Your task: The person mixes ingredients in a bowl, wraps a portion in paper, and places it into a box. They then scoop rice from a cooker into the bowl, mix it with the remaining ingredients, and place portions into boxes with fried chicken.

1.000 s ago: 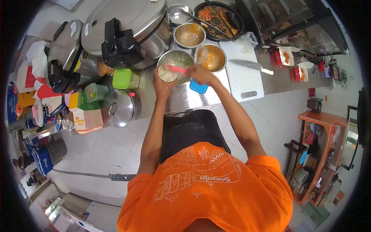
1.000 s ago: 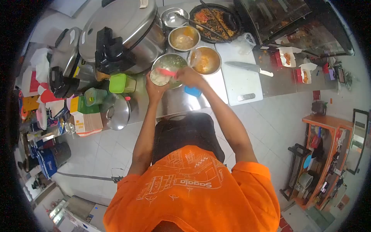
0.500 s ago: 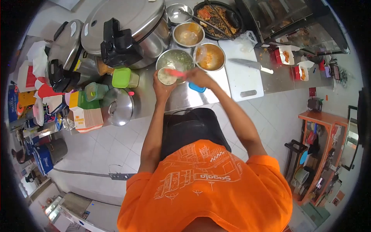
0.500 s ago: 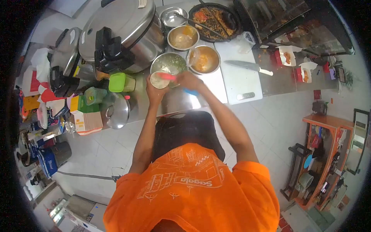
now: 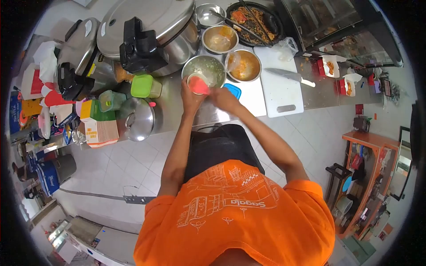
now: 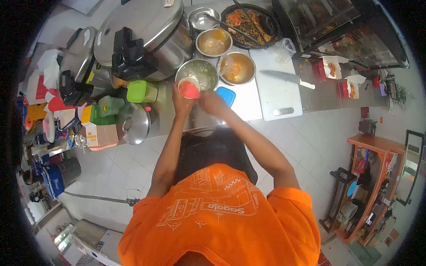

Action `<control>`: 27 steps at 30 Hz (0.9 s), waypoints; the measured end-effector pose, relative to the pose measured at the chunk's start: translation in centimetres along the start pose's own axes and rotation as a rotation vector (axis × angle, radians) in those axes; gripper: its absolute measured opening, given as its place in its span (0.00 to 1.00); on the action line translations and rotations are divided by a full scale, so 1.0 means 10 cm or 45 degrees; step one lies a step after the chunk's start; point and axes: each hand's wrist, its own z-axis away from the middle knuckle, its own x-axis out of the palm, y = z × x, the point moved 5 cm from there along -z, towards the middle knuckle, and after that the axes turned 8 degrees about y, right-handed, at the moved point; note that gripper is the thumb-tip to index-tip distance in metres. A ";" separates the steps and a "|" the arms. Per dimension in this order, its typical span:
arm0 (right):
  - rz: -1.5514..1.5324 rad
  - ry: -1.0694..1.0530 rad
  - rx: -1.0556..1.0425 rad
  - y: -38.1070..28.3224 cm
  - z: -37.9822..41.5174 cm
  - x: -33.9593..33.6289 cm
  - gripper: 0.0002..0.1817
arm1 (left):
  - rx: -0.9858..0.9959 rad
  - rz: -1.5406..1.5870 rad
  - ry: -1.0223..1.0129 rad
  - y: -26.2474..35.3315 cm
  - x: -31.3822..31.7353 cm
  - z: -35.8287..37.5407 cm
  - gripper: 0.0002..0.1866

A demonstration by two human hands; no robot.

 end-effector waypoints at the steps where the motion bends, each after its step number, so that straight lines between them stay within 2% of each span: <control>1: 0.143 0.018 0.146 -0.07 0.01 -0.03 0.11 | 0.003 0.003 0.005 -0.04 -0.02 0.01 0.48; 3: -0.131 -0.132 0.020 0.27 -0.18 -0.10 0.11 | -0.271 0.267 -0.049 -0.24 -0.10 0.10 0.47; 4: -0.434 0.003 -0.076 0.30 -0.19 -0.37 0.12 | -0.283 0.253 -0.048 -0.24 -0.20 0.15 0.47; 5: -0.382 0.103 0.088 0.37 -0.29 -0.49 0.13 | -0.258 0.376 0.030 -0.16 -0.33 0.12 0.48; 6: -0.114 0.187 0.048 0.35 -0.31 -0.61 0.16 | -0.238 0.496 0.119 -0.07 -0.46 0.10 0.49; 7: -0.153 0.178 0.158 0.46 -0.35 -0.55 0.19 | -0.254 0.482 0.133 0.01 -0.58 0.11 0.49; 9: 0.220 0.200 0.101 0.58 -0.42 -0.40 0.21 | -0.120 0.484 0.183 0.26 -0.76 0.00 0.49; 10: 0.218 0.184 0.084 0.66 -0.45 -0.29 0.21 | -0.127 0.473 0.204 0.38 -0.87 -0.05 0.49; 12: 0.365 0.212 0.158 0.81 -0.52 -0.11 0.15 | 0.109 0.480 0.270 0.69 -1.12 -0.12 0.50; 15: 0.386 0.304 0.110 0.83 -0.53 -0.05 0.12 | 0.147 0.567 0.315 0.76 -1.37 -0.13 0.50; 17: 0.497 0.370 -0.116 0.51 -0.46 -0.17 0.11 | 0.065 0.499 0.370 0.64 -1.52 -0.06 0.51; 18: 0.414 0.561 -0.209 0.24 -0.39 -0.25 0.12 | -0.132 0.581 0.308 0.53 -1.54 0.00 0.53; 19: 0.302 0.749 -0.321 -0.01 -0.32 -0.29 0.12 | -0.313 0.658 0.269 0.40 -1.58 0.04 0.55; 20: -0.020 0.463 -0.108 0.05 -0.33 -0.11 0.15 | -0.281 0.581 0.251 0.26 -1.60 0.15 0.56; 21: -0.478 0.191 0.186 -0.34 -0.25 -0.01 0.19 | -0.258 0.500 0.231 0.14 -1.61 0.25 0.57; 22: -0.765 -0.051 0.256 -0.52 -0.14 0.20 0.24 | -0.312 0.511 0.182 0.16 -1.68 0.26 0.56; 23: -1.425 -0.239 0.528 -0.64 0.01 0.60 0.28 | -0.367 0.536 0.118 0.18 -1.73 0.26 0.56; 25: -2.000 -0.272 0.768 -1.23 0.21 0.87 0.35 | -0.072 0.245 0.220 0.25 -1.92 0.19 0.53; 27: -2.312 -0.180 0.861 -1.41 0.27 1.03 0.40 | -0.085 0.229 0.000 0.20 -2.01 0.13 0.51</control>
